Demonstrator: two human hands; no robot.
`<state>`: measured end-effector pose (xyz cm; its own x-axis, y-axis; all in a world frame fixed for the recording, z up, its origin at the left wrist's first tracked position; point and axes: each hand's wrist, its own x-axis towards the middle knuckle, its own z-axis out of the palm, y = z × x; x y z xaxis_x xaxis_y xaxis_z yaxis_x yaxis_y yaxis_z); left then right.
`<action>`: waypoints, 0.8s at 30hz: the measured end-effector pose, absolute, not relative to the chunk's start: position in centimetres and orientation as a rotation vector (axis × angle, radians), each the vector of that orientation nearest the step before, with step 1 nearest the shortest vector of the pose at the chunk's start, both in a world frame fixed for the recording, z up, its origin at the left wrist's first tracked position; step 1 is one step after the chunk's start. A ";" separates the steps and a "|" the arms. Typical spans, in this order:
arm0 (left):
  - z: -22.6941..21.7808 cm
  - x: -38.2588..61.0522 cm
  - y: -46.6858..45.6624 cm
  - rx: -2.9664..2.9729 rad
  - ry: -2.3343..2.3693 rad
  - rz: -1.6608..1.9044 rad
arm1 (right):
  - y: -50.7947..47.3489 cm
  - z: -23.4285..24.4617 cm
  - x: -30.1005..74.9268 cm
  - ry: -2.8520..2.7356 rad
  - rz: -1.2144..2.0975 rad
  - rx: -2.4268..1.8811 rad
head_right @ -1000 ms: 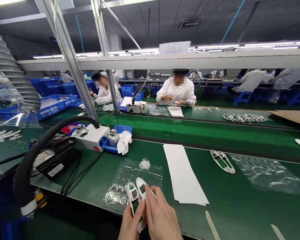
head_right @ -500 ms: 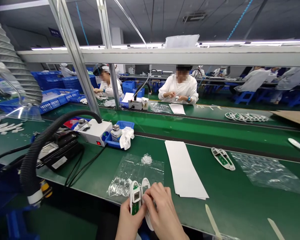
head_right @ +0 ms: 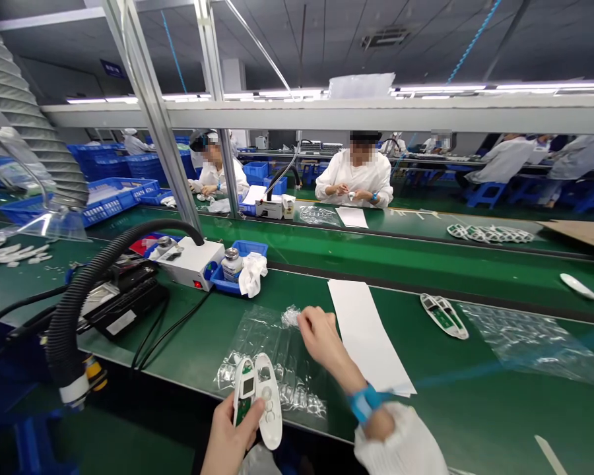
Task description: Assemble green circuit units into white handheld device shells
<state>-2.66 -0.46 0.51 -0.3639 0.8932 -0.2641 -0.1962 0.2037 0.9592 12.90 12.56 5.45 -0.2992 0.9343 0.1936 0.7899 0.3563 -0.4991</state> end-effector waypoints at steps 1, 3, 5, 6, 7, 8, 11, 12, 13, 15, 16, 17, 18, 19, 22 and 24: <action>0.5 -2.9 -0.6 0.683 1.452 1.386 | 14.5 4.6 12.8 -2.169 0.436 -1.540; 0.4 -3.2 -0.9 0.663 1.441 1.403 | 17.3 3.0 12.5 -2.167 0.437 -1.601; 0.2 -3.4 -1.2 0.640 1.473 1.400 | 18.1 1.9 12.5 -2.150 0.428 -1.635; 0.0 -3.5 -1.4 0.631 1.497 1.394 | 17.9 1.5 12.5 -2.139 0.433 -1.643; -0.2 -3.6 -1.6 0.627 1.522 1.384 | 17.2 1.3 12.6 -2.134 0.448 -1.637; -0.4 -3.7 -1.7 0.627 1.547 1.372 | 16.3 1.2 12.6 -2.140 0.479 -1.613; -0.8 -4.2 -2.0 0.623 1.572 1.341 | 12.8 1.0 12.3 -2.210 0.622 -1.479; -0.8 -4.3 -2.0 0.611 1.565 1.339 | 11.6 0.9 12.0 -2.232 0.671 -1.435; -0.7 -4.4 -2.0 0.596 1.553 1.342 | 10.7 0.8 11.7 -2.246 0.710 -1.407; -0.4 -4.5 -2.0 0.576 1.533 1.353 | 9.2 0.5 11.1 -2.253 0.745 -1.403; -0.3 -4.6 -2.0 0.575 1.532 1.357 | 8.8 0.3 10.8 -2.249 0.744 -1.417; -0.1 -4.6 -2.0 0.577 1.536 1.359 | 8.4 0.1 10.7 -2.242 0.735 -1.436; 0.0 -4.6 -2.0 0.581 1.539 1.357 | 8.2 -0.1 10.5 -2.232 0.722 -1.454; 0.0 -4.6 -2.0 0.584 1.542 1.355 | 8.0 -0.2 10.5 -2.219 0.714 -1.463; 0.0 -4.6 -2.1 0.591 1.553 1.356 | 7.3 -0.4 10.5 -2.198 0.665 -1.436; -0.1 -4.5 -2.2 0.590 1.561 1.365 | 6.7 0.0 10.7 -2.209 0.601 -1.370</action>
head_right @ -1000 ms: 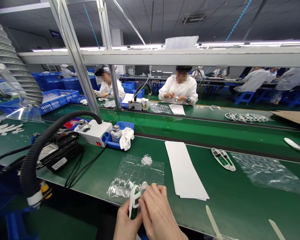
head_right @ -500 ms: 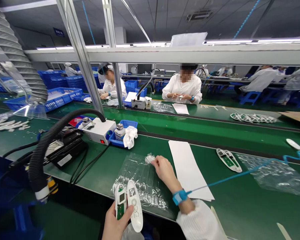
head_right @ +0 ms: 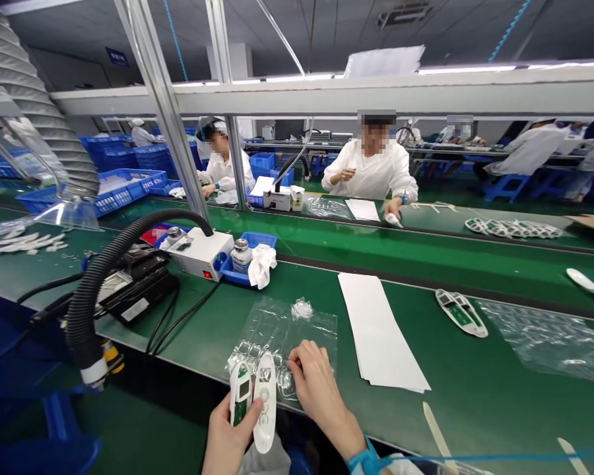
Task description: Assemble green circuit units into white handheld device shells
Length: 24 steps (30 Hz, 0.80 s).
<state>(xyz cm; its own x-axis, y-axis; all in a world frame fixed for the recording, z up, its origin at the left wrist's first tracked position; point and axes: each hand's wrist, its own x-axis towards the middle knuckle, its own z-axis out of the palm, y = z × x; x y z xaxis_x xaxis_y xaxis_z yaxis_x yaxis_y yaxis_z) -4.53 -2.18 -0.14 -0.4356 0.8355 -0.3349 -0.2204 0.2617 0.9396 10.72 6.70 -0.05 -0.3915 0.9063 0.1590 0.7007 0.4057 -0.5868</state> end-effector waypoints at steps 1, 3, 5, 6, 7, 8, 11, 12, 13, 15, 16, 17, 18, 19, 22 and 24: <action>-0.2 -4.5 -2.2 0.588 1.564 1.368 | 6.4 0.3 10.8 -2.211 0.573 -1.335; -0.2 -4.4 -2.2 0.587 1.564 1.373 | 5.8 1.5 11.0 -2.189 0.577 -1.293; -0.1 -4.3 -2.2 0.593 1.562 1.368 | 5.5 3.0 11.0 -2.164 0.658 -1.274; 0.0 -4.2 -2.1 0.605 1.561 1.366 | 5.3 3.7 10.9 -2.167 0.709 -1.264; 0.0 -4.0 -2.1 0.619 1.559 1.361 | 5.2 4.3 10.8 -2.180 0.757 -1.252; 0.1 -3.9 -2.1 0.633 1.557 1.354 | 5.1 4.8 10.7 -2.201 0.794 -1.241; 0.3 -3.6 -2.1 0.674 1.549 1.337 | 4.9 5.4 10.2 -2.246 0.836 -1.234; 0.3 -3.5 -2.1 0.678 1.547 1.332 | 4.9 5.3 10.1 -2.251 0.838 -1.239; 0.4 -3.5 -2.1 0.684 1.544 1.329 | 4.8 5.2 10.0 -2.254 0.838 -1.242; 0.5 -3.4 -2.1 0.691 1.535 1.329 | 4.9 4.9 9.9 -2.258 0.839 -1.243; 0.6 -3.4 -2.1 0.692 1.531 1.326 | 4.9 4.7 9.9 -2.258 0.840 -1.240; 0.6 -3.5 -2.1 0.693 1.528 1.325 | 4.9 4.6 9.9 -2.257 0.843 -1.237; 0.6 -3.5 -2.1 0.693 1.526 1.326 | 5.0 4.5 9.9 -2.254 0.844 -1.234; 0.6 -3.5 -2.1 0.694 1.522 1.328 | 5.0 4.5 9.9 -2.250 0.844 -1.231; 0.3 -3.5 -2.1 0.691 1.515 1.339 | 5.0 4.4 10.0 -2.235 0.838 -1.225; 0.0 -3.4 -2.1 0.679 1.508 1.344 | 4.8 4.4 9.9 -2.205 0.855 -1.235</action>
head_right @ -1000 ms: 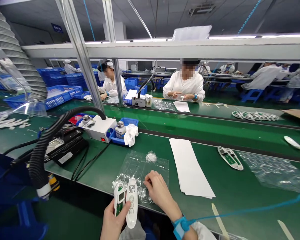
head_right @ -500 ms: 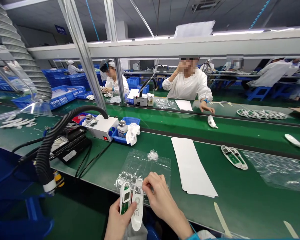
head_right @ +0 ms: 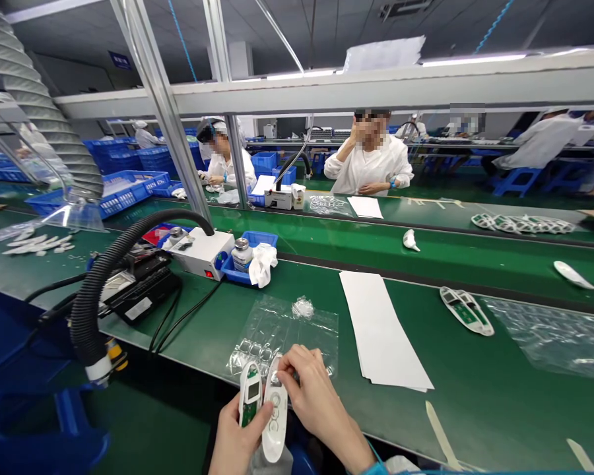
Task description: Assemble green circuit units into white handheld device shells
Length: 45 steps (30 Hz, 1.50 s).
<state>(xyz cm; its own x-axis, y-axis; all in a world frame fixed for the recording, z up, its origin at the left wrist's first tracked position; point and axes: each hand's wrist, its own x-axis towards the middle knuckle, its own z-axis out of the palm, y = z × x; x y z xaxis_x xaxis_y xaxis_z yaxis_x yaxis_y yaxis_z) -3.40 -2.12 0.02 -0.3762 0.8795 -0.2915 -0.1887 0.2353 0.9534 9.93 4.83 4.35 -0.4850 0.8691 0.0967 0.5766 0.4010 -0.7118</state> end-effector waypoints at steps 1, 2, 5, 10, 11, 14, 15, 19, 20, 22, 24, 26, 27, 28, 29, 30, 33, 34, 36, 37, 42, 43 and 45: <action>-0.1 -3.4 -2.1 0.671 1.504 1.343 | 4.7 4.3 9.9 -2.181 0.870 -1.248; -0.2 -3.4 -2.2 0.661 1.498 1.340 | 4.6 4.2 9.9 -2.150 0.890 -1.268; -0.2 -3.4 -2.3 0.650 1.484 1.335 | 4.1 3.9 9.9 -2.070 0.975 -1.319; 0.4 -4.2 -2.5 0.685 1.498 1.379 | 3.4 3.0 9.0 -1.948 1.094 -1.301; 0.5 -4.5 -2.6 0.663 1.498 1.384 | 3.3 2.8 8.6 -1.873 1.162 -1.282; 0.0 -5.1 -3.4 0.571 1.508 1.416 | 2.5 2.1 6.6 -1.590 1.534 -1.121; -0.2 -5.3 -3.7 0.542 1.513 1.435 | 2.1 1.8 5.8 -1.522 1.665 -1.053; -1.4 -8.2 -4.6 0.387 1.467 1.585 | 1.1 0.3 2.5 -1.421 1.967 -0.972; -1.7 -9.6 -4.7 0.299 1.429 1.667 | 1.0 -0.1 1.7 -1.403 2.007 -0.982; -2.1 -13.2 -4.9 0.075 1.328 1.866 | 1.1 -0.9 -0.2 -1.377 2.082 -0.965; -2.5 -17.1 -5.0 -0.011 1.319 1.986 | 1.3 -1.5 -2.6 -1.349 2.156 -0.926; -3.0 -20.4 -5.3 -0.048 1.308 2.046 | 1.2 -1.9 -6.0 -1.315 2.210 -0.942; -3.2 -21.6 -5.5 -0.062 1.305 2.055 | 1.1 -2.2 -8.0 -1.302 2.238 -0.965; -3.5 -22.5 -5.8 -0.078 1.305 2.058 | 0.9 -2.4 -10.1 -1.293 2.271 -0.981; -3.7 -23.1 -6.2 -0.098 1.310 2.061 | 0.6 -2.6 -12.2 -1.291 2.311 -0.988; -3.9 -23.5 -6.6 -0.122 1.319 2.067 | 0.2 -2.8 -14.3 -1.289 2.355 -0.983; -4.3 -23.9 -7.8 -0.202 1.353 2.111 | -1.0 -3.3 -18.9 -1.262 2.433 -0.971; -4.3 -23.8 -8.0 -0.222 1.364 2.126 | -1.3 -3.5 -19.6 -1.250 2.437 -0.975; -4.5 -23.6 -8.0 -0.228 1.377 2.132 | -1.5 -3.9 -19.8 -1.225 2.423 -0.976; -4.6 -23.4 -7.8 -0.218 1.378 2.124 | -1.5 -4.1 -19.4 -1.213 2.409 -0.974; -4.9 -22.4 -6.5 -0.176 1.368 2.086 | -0.9 -4.9 -17.4 -1.189 2.316 -0.925; -4.9 -22.5 -6.5 -0.184 1.375 2.093 | -1.0 -5.0 -17.6 -1.203 2.305 -0.912; -4.8 -23.0 -6.8 -0.208 1.398 2.113 | -1.3 -5.0 -18.6 -1.236 2.300 -0.894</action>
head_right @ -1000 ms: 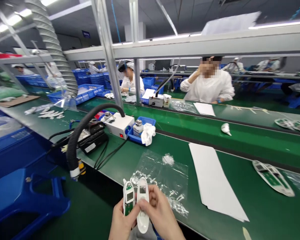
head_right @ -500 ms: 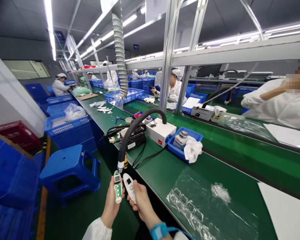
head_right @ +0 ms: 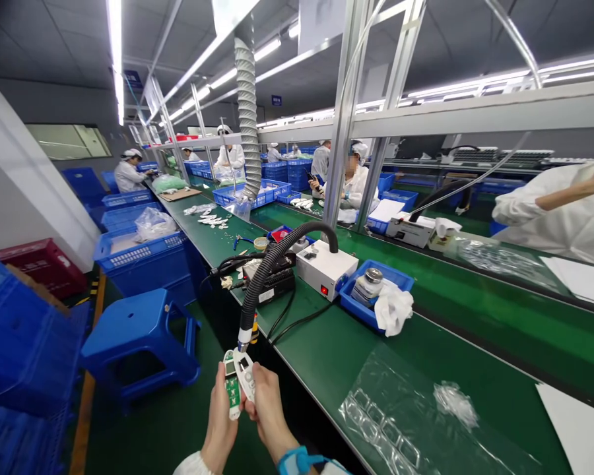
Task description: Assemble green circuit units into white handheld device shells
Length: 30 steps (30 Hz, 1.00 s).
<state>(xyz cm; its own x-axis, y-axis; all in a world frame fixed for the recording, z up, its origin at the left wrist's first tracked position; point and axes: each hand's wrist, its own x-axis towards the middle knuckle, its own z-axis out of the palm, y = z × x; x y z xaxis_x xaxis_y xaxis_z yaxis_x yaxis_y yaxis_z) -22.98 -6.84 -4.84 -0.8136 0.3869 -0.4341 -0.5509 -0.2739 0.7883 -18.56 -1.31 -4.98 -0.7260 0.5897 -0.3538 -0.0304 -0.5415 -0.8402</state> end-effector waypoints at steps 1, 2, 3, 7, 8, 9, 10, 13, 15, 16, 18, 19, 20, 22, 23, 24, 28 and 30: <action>-4.8 -23.3 -7.1 -0.219 1.409 2.124 | -1.5 -4.9 -19.2 -1.248 2.303 -0.890; -4.7 -23.7 -7.4 -0.225 1.416 2.132 | -1.7 -4.8 -19.8 -1.257 2.308 -0.883; -4.6 -23.9 -7.7 -0.226 1.420 2.140 | -1.8 -4.7 -20.2 -1.263 2.309 -0.874; -4.4 -24.2 -7.8 -0.191 1.420 2.139 | -1.7 -4.7 -20.3 -1.289 2.300 -0.860; -4.3 -24.1 -7.6 -0.176 1.418 2.133 | -1.5 -4.8 -19.8 -1.293 2.292 -0.859; -4.2 -24.0 -7.4 -0.159 1.415 2.126 | -1.3 -5.0 -19.0 -1.299 2.281 -0.858; -4.0 -23.8 -7.1 -0.138 1.410 2.117 | -1.2 -5.1 -18.1 -1.300 2.272 -0.860; -3.7 -23.3 -6.3 -0.066 1.383 2.074 | -1.0 -5.4 -14.8 -1.205 2.287 -0.903; -3.8 -22.9 -6.0 -0.046 1.352 2.038 | -1.2 -5.1 -12.3 -1.042 2.347 -0.917; -4.0 -22.6 -6.0 -0.053 1.337 2.023 | -1.3 -4.9 -11.1 -0.950 2.382 -0.902; -4.6 -21.9 -6.3 -0.095 1.312 2.001 | -1.5 -4.3 -8.7 -0.794 2.444 -0.844; -4.9 -21.5 -6.6 -0.119 1.302 1.992 | -1.6 -4.0 -7.5 -0.737 2.470 -0.819; -5.3 -21.0 -6.9 -0.143 1.294 1.983 | -1.7 -3.7 -6.5 -0.693 2.495 -0.797; -5.6 -19.8 -7.6 -0.176 1.274 1.961 | -1.9 -3.2 -4.7 -0.635 2.535 -0.760; -5.5 -19.1 -7.9 -0.183 1.264 1.948 | -2.0 -3.0 -4.0 -0.613 2.546 -0.745; -5.3 -18.4 -8.1 -0.187 1.252 1.934 | -2.1 -2.8 -3.4 -0.592 2.548 -0.737; -3.1 -15.0 -8.5 -0.083 1.313 1.807 | -2.5 -1.9 -2.0 -0.547 2.513 -0.773; -1.5 -13.4 -8.3 0.116 1.474 1.750 | -2.6 -1.5 -1.6 -0.573 2.491 -0.794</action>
<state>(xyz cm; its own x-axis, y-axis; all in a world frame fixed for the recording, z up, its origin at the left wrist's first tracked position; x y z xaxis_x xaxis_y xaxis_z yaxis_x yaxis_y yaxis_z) -13.44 -8.29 -1.54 -0.6552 0.6285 -0.4192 -0.5199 0.0274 0.8538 -1.65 -2.63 -1.52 -0.7270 0.5379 -0.4268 -0.2976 -0.8069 -0.5102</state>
